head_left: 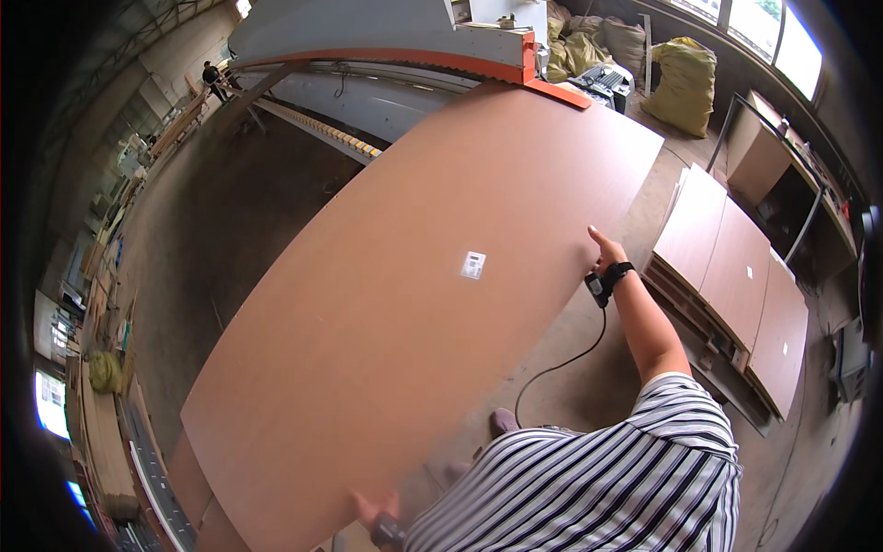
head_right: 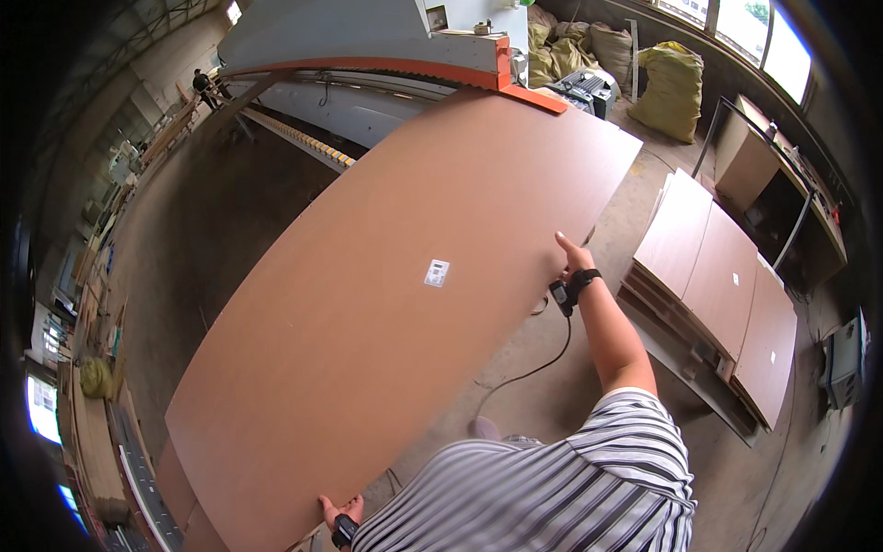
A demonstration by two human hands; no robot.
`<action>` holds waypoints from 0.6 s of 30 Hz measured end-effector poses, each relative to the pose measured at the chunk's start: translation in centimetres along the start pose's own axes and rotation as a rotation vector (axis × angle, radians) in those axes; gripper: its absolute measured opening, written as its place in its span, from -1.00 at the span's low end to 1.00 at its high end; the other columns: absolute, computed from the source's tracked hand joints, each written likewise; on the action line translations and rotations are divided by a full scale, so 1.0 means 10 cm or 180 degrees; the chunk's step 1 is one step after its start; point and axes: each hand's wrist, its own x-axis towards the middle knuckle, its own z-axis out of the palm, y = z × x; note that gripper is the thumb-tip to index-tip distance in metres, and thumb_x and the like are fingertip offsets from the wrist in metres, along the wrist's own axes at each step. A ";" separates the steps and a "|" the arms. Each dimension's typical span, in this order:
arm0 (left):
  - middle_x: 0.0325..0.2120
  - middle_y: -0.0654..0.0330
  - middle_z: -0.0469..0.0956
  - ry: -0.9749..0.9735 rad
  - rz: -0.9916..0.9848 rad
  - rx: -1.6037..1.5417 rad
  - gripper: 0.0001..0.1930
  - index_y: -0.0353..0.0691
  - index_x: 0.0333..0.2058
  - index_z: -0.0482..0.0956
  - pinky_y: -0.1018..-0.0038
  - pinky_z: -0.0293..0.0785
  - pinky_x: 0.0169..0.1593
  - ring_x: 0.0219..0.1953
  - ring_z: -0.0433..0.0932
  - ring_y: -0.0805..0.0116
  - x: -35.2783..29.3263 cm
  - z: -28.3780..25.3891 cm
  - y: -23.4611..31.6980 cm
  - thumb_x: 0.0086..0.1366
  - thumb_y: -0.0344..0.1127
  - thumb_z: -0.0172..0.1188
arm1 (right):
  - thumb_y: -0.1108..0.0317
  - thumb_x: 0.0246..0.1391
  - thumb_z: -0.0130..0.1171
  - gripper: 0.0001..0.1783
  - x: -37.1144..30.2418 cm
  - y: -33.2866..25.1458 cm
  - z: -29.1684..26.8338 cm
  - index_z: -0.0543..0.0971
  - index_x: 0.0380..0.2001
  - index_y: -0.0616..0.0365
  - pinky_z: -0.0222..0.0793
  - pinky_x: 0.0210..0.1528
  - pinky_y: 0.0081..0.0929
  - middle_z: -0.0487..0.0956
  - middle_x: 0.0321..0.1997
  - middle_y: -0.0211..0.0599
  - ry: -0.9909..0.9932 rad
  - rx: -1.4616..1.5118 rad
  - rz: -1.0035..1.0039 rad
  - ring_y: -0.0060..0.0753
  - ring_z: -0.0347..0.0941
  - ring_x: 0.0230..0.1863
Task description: Processing wooden panels using an edge banding machine in a factory environment.
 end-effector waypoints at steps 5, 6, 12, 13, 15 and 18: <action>-0.13 0.21 0.39 0.0826 -0.0617 0.0267 -0.31 -0.11 -0.07 0.30 0.22 0.25 -0.09 -0.12 0.32 0.19 -0.30 -0.29 -0.09 -0.10 0.23 0.17 | -0.02 -0.28 0.27 -0.12 0.05 0.06 -0.41 0.25 0.00 0.42 0.07 0.02 -0.04 0.15 0.13 0.17 0.0056 -0.0509 -0.0461 0.08 0.11 0.11; -0.11 0.20 0.37 0.0749 -0.0708 0.0417 -0.28 -0.10 -0.05 0.29 0.22 0.24 -0.08 -0.10 0.30 0.17 -0.39 -0.27 -0.03 -0.12 0.24 0.18 | 0.04 -0.22 0.25 -0.22 -0.09 0.07 -0.37 0.29 -0.03 0.41 0.06 0.06 -0.10 0.22 0.10 0.13 0.0176 -0.0467 -0.0492 0.03 0.13 0.12; 0.04 0.20 0.23 0.0595 -0.0878 0.0284 -0.25 -0.14 0.03 0.20 0.18 0.14 0.08 0.08 0.16 0.17 -0.64 -0.45 -0.03 -0.04 0.21 0.12 | 0.22 -0.13 0.21 -0.36 0.09 0.28 -0.89 0.27 -0.03 0.39 0.14 0.02 -0.17 0.28 0.04 0.05 0.0296 -0.0316 -0.0150 -0.05 0.17 0.09; 0.06 0.20 0.22 0.0517 -0.0687 0.0297 -0.26 -0.15 0.04 0.19 0.18 0.13 0.10 0.09 0.15 0.17 -0.76 -0.31 0.07 -0.02 0.21 0.09 | 0.23 -0.12 0.20 -0.39 -0.04 0.32 -0.76 0.29 -0.05 0.37 0.14 0.02 -0.18 0.31 0.02 0.00 0.0132 -0.0088 -0.0072 -0.07 0.20 0.05; 0.07 0.19 0.21 -0.0091 -0.0451 0.0387 -0.31 -0.16 0.07 0.16 0.17 0.08 0.14 0.11 0.14 0.18 -0.90 -0.04 0.02 0.08 0.20 -0.05 | 0.26 -0.09 0.18 -0.48 -0.11 0.47 -0.70 0.33 -0.09 0.33 0.21 -0.03 -0.28 0.38 -0.07 -0.15 0.0240 -0.0050 0.0004 -0.18 0.30 -0.08; 0.09 0.20 0.19 -0.0547 -0.0032 -0.0090 -0.43 -0.15 0.11 0.10 0.23 0.06 0.16 0.11 0.17 0.20 -0.78 0.13 0.17 0.25 0.11 -0.33 | -0.07 -0.07 0.00 -0.50 0.35 0.80 -1.23 0.43 -0.22 0.14 0.34 -0.30 -0.29 0.50 -0.33 -0.23 -0.1454 -0.0136 0.0304 -0.21 0.40 -0.35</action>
